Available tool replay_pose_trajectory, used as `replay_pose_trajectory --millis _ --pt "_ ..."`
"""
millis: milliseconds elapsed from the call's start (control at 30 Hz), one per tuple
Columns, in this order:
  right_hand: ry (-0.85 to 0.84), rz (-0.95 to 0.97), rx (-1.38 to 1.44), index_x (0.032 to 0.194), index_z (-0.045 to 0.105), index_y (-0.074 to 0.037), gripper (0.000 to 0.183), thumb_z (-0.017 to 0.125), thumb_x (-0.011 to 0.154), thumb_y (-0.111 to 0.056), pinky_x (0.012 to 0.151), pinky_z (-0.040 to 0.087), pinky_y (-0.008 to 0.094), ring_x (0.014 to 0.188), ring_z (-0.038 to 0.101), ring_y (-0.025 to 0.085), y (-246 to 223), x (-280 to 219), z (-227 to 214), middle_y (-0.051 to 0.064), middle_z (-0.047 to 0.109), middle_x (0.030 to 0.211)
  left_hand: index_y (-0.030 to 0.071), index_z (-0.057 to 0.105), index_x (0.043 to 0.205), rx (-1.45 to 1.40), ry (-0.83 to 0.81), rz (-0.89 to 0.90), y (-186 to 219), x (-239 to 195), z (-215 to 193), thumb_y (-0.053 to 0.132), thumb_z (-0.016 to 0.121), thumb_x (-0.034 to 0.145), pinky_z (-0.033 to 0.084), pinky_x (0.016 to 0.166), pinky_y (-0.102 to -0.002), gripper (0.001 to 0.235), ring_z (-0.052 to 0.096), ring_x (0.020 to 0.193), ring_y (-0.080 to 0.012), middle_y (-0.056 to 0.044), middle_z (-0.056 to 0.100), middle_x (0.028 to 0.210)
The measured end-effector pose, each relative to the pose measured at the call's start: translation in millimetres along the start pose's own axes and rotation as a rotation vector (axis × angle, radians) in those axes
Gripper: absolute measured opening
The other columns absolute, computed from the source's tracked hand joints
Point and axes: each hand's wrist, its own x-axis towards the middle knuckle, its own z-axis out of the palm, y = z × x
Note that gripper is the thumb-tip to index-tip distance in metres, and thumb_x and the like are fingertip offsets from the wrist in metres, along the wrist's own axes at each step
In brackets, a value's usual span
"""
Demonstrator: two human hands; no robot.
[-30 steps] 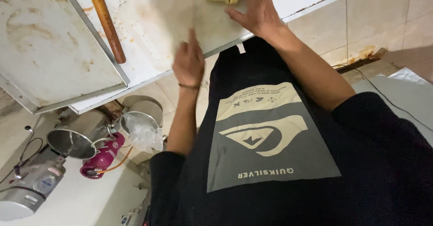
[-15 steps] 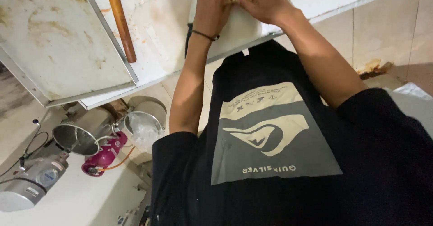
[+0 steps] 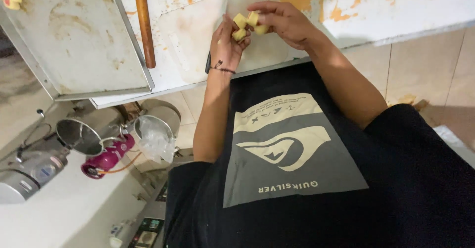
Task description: Shaping dough into flower patterns using a knife and hands on a baking tray.
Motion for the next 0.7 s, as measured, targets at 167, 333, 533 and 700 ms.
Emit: replay_pose_trajectory --millis 167,333,533,700 --pt "-0.13 -0.104 -0.151 0.108 0.052 -0.007 0.024 0.053 0.084 -0.003 0.078 0.046 0.022 0.091 0.054 0.01 -17 11 -3 0.003 0.056 0.096 -0.006 0.056 0.08 -0.138 -0.051 -0.021 13 -19 -6 0.008 0.061 0.075 0.052 0.077 -0.04 0.016 0.061 0.08 -0.0302 -0.016 0.059 0.081" --pt "-0.167 -0.099 -0.421 0.1 0.053 -0.011 0.02 0.057 0.081 -0.011 0.074 0.042 0.023 0.083 0.053 0.01 -40 20 4 0.001 0.056 0.088 -0.004 0.062 0.082 -0.102 0.13 0.049 1 -18 -16 0.0 0.066 0.068 0.052 0.072 -0.037 0.014 0.059 0.081 -0.0274 -0.015 0.06 0.085" --pt "-0.147 -0.345 -0.686 0.096 0.055 -0.01 0.018 0.062 0.082 -0.02 0.059 0.036 0.027 0.073 0.052 0.012 -34 28 10 0.0 0.058 0.084 0.001 0.064 0.082 -0.118 0.284 0.211 -15 -26 -2 0.004 0.07 0.066 0.054 0.066 -0.03 0.017 0.06 0.08 -0.0201 -0.008 0.061 0.09" --pt "-0.094 -0.372 -0.656 0.089 0.055 -0.006 0.013 0.061 0.08 -0.015 0.055 0.041 0.023 0.062 0.054 0.011 -34 25 19 0.001 0.062 0.073 -0.003 0.06 0.084 -0.017 0.467 0.356 -16 -36 28 0.007 0.068 0.065 0.055 0.055 -0.031 0.023 0.057 0.075 -0.0206 -0.015 0.057 0.099"
